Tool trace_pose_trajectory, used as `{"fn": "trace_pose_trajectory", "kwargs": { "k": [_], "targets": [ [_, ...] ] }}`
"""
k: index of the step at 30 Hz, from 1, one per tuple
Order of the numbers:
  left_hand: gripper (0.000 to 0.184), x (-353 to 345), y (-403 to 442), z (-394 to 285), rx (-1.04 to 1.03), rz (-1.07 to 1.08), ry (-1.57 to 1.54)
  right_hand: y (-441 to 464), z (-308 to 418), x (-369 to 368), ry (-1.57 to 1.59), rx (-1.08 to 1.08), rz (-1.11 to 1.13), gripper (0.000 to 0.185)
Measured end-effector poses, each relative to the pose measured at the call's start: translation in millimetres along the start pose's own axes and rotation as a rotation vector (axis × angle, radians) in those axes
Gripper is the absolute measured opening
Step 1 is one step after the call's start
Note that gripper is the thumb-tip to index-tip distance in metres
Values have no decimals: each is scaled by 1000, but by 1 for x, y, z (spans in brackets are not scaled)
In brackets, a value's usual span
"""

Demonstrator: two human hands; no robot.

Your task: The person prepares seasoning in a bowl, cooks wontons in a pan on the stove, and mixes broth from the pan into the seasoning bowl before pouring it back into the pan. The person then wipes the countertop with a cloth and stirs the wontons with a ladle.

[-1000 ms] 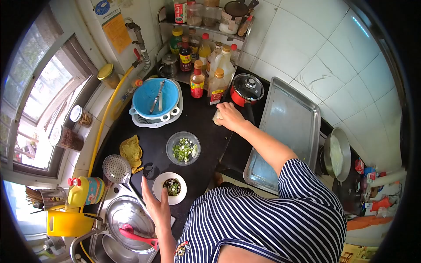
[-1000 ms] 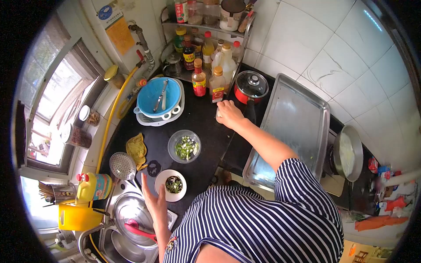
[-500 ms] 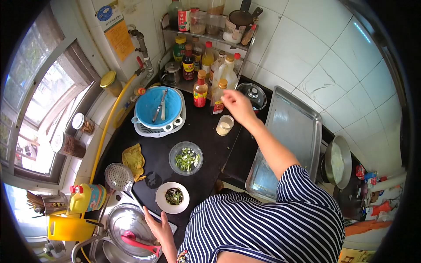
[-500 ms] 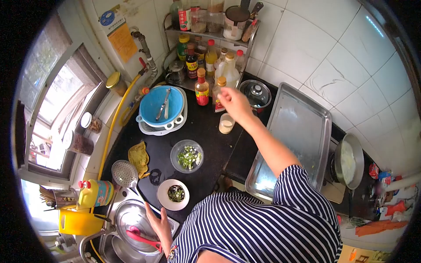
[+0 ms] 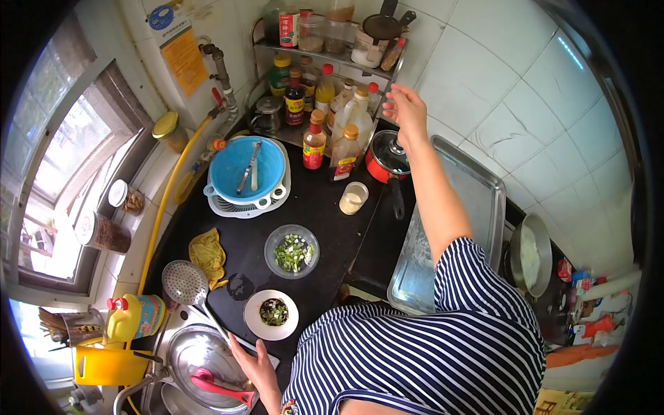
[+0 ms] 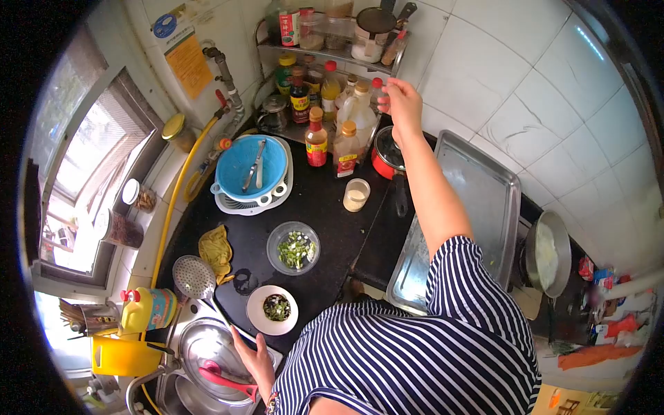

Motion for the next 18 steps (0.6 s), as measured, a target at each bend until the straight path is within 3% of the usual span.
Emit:
{"fn": "trace_pose_trajectory", "kwargs": {
  "k": [11,13,18],
  "targets": [
    [74,-13,-1,15,-6,21,9,-38,-14,-18,32,8,76,26],
    [74,-23,-6,28,303,-18,-477,-50,-18,-22,31,3,108,26],
    [70,-22,-11,17,502,54,-742,-78,-26,-27,113,-103,200,27]
  ]
}}
Point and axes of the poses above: each hand's wrist, its own y-axis towards the middle knuckle, its own x-axis out of the back of the hand, z = x × y, the point moved 4 cm from there along y, towards the middle knuckle, and after that the axes turned 11 degrees about -x, right-handed, at the moved point
